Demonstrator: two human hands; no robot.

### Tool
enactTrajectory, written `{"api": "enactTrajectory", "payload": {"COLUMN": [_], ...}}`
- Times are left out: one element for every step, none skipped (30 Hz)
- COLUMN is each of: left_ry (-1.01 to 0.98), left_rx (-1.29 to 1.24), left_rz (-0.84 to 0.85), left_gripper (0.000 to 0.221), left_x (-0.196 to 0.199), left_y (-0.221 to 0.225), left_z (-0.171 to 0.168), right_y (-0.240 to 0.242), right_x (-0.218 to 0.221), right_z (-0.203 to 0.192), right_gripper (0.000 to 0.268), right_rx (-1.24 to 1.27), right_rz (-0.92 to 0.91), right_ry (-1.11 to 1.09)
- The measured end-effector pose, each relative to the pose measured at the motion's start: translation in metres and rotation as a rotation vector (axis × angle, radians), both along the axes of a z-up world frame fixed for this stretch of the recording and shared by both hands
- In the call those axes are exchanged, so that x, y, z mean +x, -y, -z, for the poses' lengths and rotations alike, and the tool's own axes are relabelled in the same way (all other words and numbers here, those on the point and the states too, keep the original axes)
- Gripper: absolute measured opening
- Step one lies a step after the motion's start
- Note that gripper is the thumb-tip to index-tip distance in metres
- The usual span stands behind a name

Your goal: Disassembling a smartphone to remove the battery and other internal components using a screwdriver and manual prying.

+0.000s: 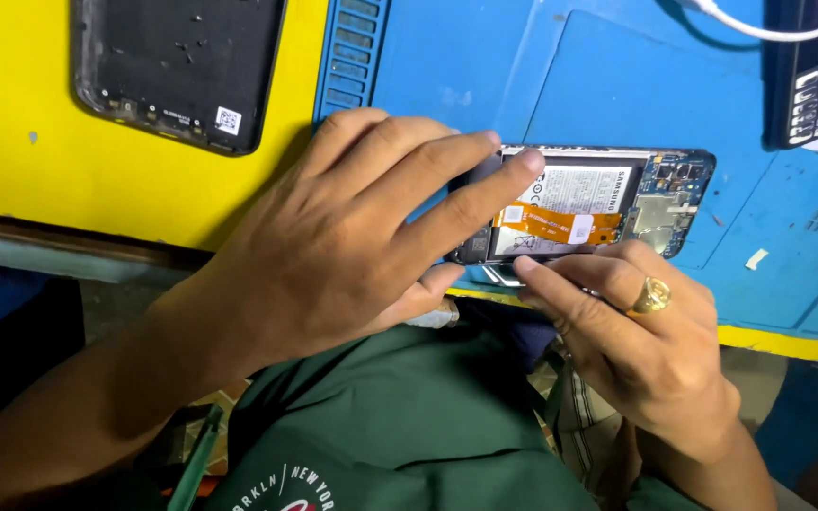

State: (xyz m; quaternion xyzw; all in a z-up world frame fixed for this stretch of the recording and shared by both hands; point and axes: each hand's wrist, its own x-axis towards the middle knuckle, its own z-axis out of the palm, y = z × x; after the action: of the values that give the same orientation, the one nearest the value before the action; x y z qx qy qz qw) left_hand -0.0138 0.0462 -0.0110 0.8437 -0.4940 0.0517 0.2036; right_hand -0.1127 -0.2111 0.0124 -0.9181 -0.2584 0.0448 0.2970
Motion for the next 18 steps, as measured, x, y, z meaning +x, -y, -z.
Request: {"api": "enactTrajectory", "payload": {"left_ry": [-0.006, -0.031, -0.054, -0.057, -0.060, -0.064, -0.065, -0.076, -0.087, -0.089, -0.104, -0.118, -0.119, -0.100, -0.081, -0.081, -0.093, -0.104], "left_rx": [0.000, -0.019, -0.037, -0.036, -0.039, -0.042, -0.043, -0.073, -0.102, -0.102, -0.113, -0.124, -0.124, -0.127, -0.130, -0.130, -0.135, -0.139], "left_rz": [-0.001, 0.000, 0.003, 0.003, 0.004, 0.004, 0.006, 0.006, 0.004, 0.004, 0.002, -0.001, -0.003, -0.012, -0.021, -0.023, -0.020, -0.016], "left_gripper": [0.089, 0.084, 0.078, 0.078, 0.078, 0.077, 0.077, 0.068, 0.059, 0.059, 0.054, 0.049, 0.049, 0.041, 0.032, 0.032, 0.033, 0.033], "left_x": [-0.0002, -0.0002, 0.0001, -0.0001, -0.0001, -0.0001, -0.0003, -0.0004, -0.0005, -0.0006, -0.0010, -0.0014, -0.0015, -0.0016, -0.0017, -0.0020, -0.0020, -0.0018], "left_y": [0.0001, 0.0004, 0.0007, 0.0004, 0.0005, 0.0006, 0.0010, 0.0014, 0.0017, 0.0018, 0.0018, 0.0016, 0.0020, 0.0023, 0.0027, 0.0025, 0.0025, 0.0026], "left_z": [0.0002, 0.0003, 0.0003, 0.0005, 0.0006, 0.0006, 0.0016, 0.0026, 0.0035, 0.0040, 0.0046, 0.0051, 0.0056, 0.0060, 0.0064, 0.0066, 0.0066, 0.0065], "right_y": [0.0002, 0.0006, 0.0008, 0.0005, 0.0004, 0.0004, -0.0006, -0.0017, -0.0027, -0.0027, -0.0029, -0.0031, -0.0034, -0.0036, -0.0039, -0.0051, -0.0063, -0.0074], "right_x": [0.0002, 0.0005, 0.0008, 0.0013, 0.0016, 0.0020, 0.0026, 0.0032, 0.0043, 0.0033, 0.0024, 0.0015, 0.0012, 0.0008, 0.0002, -0.0004, -0.0010, -0.0015], "right_z": [-0.0010, -0.0021, -0.0030, -0.0033, -0.0037, -0.0042, -0.0041, -0.0039, -0.0038, -0.0035, -0.0031, -0.0027, -0.0025, -0.0023, -0.0021, -0.0017, -0.0015, -0.0014], "right_gripper": [0.026, 0.027, 0.028, 0.028, 0.027, 0.027, 0.027, 0.027, 0.026, 0.026, 0.027, 0.027, 0.027, 0.027, 0.027, 0.027, 0.027, 0.027], "right_rx": [0.000, -0.023, -0.046, -0.045, -0.052, -0.059, -0.060, -0.059, -0.058, -0.059, -0.070, -0.081, -0.081, -0.081, -0.081, -0.081, -0.081, -0.082], "right_rz": [-0.001, -0.005, -0.007, -0.007, -0.010, -0.014, -0.012, -0.015, -0.020, -0.019, -0.008, 0.003, 0.001, 0.008, 0.015, 0.013, 0.023, 0.032], "right_ry": [-0.006, -0.006, -0.004, -0.007, -0.008, -0.009, -0.011, -0.003, 0.005, 0.003, 0.002, 0.001, 0.000, -0.002, -0.003, -0.003, 0.011, 0.024]}}
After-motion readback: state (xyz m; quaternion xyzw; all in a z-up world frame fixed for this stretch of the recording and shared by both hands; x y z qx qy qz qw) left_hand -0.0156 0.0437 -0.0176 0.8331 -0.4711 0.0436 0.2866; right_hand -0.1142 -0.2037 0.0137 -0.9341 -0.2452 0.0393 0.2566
